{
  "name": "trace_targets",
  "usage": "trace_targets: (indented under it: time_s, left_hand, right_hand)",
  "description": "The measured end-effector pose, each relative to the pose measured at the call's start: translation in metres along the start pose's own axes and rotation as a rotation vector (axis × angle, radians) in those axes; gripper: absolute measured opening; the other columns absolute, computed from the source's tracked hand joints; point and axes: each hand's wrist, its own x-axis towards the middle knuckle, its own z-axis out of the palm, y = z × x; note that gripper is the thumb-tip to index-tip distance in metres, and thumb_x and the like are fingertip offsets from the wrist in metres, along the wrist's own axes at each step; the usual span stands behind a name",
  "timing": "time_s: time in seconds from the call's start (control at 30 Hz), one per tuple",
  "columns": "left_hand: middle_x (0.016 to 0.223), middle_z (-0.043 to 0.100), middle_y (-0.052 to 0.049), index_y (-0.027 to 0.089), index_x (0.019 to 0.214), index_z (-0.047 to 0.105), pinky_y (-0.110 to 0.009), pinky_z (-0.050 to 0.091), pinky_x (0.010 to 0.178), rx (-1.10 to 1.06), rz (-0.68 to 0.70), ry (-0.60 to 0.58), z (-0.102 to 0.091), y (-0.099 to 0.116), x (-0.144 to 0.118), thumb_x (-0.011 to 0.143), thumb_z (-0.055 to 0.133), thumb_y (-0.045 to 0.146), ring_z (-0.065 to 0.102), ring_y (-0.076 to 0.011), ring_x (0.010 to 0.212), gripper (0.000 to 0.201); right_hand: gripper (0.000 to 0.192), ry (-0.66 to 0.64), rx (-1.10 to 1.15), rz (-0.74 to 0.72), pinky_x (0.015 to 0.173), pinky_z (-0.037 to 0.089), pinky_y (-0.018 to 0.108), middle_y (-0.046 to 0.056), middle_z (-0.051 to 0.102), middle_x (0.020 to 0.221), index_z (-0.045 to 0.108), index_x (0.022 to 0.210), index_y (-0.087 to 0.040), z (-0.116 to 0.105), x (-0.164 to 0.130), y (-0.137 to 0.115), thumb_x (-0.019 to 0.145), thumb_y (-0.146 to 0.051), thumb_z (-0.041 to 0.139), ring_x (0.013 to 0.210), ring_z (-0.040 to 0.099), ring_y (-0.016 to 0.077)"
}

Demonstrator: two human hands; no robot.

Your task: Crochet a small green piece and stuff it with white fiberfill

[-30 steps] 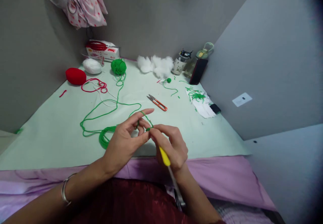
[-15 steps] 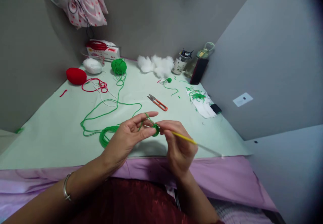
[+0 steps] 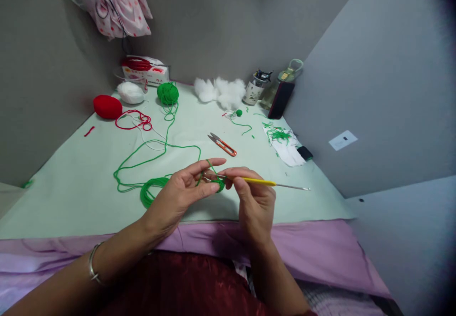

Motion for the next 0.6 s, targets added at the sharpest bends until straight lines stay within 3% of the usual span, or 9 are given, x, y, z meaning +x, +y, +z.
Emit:
trace_targets:
  time_s: [0.13,0.4,0.6]
  left_hand:
    - [0.095,0.066,0.000,0.030,0.129,0.076,-0.027,0.044,0.089,0.100,0.013,0.041,-0.0026,-0.0009,-0.0019,0.087,0.082,0.027,0.059,-0.0161,0.093,0.042]
    - [0.086,0.069,0.003,0.029,0.155,0.052,-0.029,0.045,0.088,0.019,-0.023,-0.013,-0.0038,0.0006,-0.0014,0.081,0.086,0.018,0.062,-0.0149,0.084,0.082]
    - [0.090,0.068,0.002,0.027,0.146,0.061,-0.026,0.043,0.084,0.052,-0.022,-0.008,-0.0048,0.0023,-0.0011,0.085,0.083,0.020,0.060,-0.0127,0.086,0.065]
  right_hand:
    - [0.018,0.008,0.100,0.067,0.068,0.058,0.032,0.005,0.079,0.094,0.078,0.100,-0.023,-0.0027,0.0001,0.0024,0.102,-0.030,0.062,0.074,0.069,0.0154]
    - [0.016,-0.053,0.023,0.041,0.070,0.056,0.032,0.003,0.077,0.091,0.080,0.100,-0.025,-0.0039,-0.0007,0.0014,0.100,-0.030,0.065,0.077,0.067,0.0158]
    - [0.017,0.007,0.241,0.116,0.066,0.058,0.029,0.004,0.078,0.089,0.076,0.096,-0.022,-0.0041,0.0029,0.0031,0.102,-0.032,0.063,0.071,0.068,0.0141]
